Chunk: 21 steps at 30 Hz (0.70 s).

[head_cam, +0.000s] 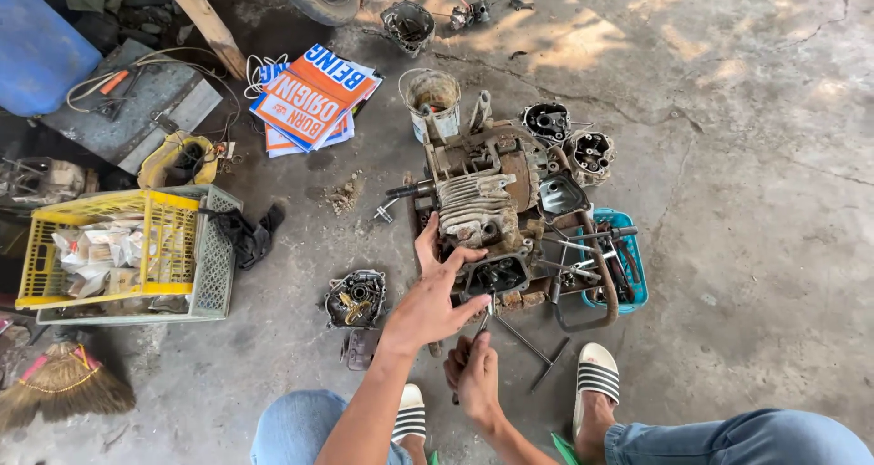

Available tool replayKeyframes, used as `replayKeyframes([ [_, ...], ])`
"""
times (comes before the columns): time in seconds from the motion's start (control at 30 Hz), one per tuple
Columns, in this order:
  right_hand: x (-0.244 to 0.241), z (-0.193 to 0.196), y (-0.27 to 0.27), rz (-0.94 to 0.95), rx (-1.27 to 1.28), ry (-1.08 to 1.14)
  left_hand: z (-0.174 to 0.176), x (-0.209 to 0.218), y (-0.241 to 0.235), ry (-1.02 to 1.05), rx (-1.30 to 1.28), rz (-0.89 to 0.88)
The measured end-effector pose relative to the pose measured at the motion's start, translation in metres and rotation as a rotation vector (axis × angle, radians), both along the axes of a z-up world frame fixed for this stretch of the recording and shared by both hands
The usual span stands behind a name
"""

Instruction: Disassembling and inspecting motorcycle engine components on the ground

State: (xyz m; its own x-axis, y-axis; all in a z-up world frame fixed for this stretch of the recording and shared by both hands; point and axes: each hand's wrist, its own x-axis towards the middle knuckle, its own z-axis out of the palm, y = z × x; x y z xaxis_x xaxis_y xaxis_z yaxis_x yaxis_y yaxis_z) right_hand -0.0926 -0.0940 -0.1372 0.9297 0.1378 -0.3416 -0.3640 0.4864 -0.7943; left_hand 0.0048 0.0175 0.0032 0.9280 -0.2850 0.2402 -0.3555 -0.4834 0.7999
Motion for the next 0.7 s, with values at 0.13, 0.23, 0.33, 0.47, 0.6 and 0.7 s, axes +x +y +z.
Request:
replayKeyframes([
  [0.13, 0.005, 0.021, 0.022, -0.081, 0.102, 0.064, 0.001, 0.001, -0.006, 0.002, -0.014, 0.079],
  [0.23, 0.007, 0.014, 0.025, -0.099, 0.091, 0.047, 0.0, 0.0, -0.015, 0.003, -0.044, 0.133],
  [0.33, 0.014, -0.027, 0.012, -0.087, 0.058, 0.004, -0.004, 0.001, -0.018, 0.002, -0.051, 0.18],
  [0.47, 0.012, -0.035, 0.0, -0.046, 0.022, 0.024, -0.009, 0.001, -0.02, -0.007, -0.075, 0.173],
  [0.6, 0.013, -0.016, 0.003, -0.042, -0.032, -0.015, -0.001, 0.001, -0.017, 0.013, -0.091, 0.178],
  [0.7, 0.014, -0.015, 0.002, -0.036, -0.122, -0.05, -0.001, 0.002, -0.017, 0.037, -0.074, 0.171],
])
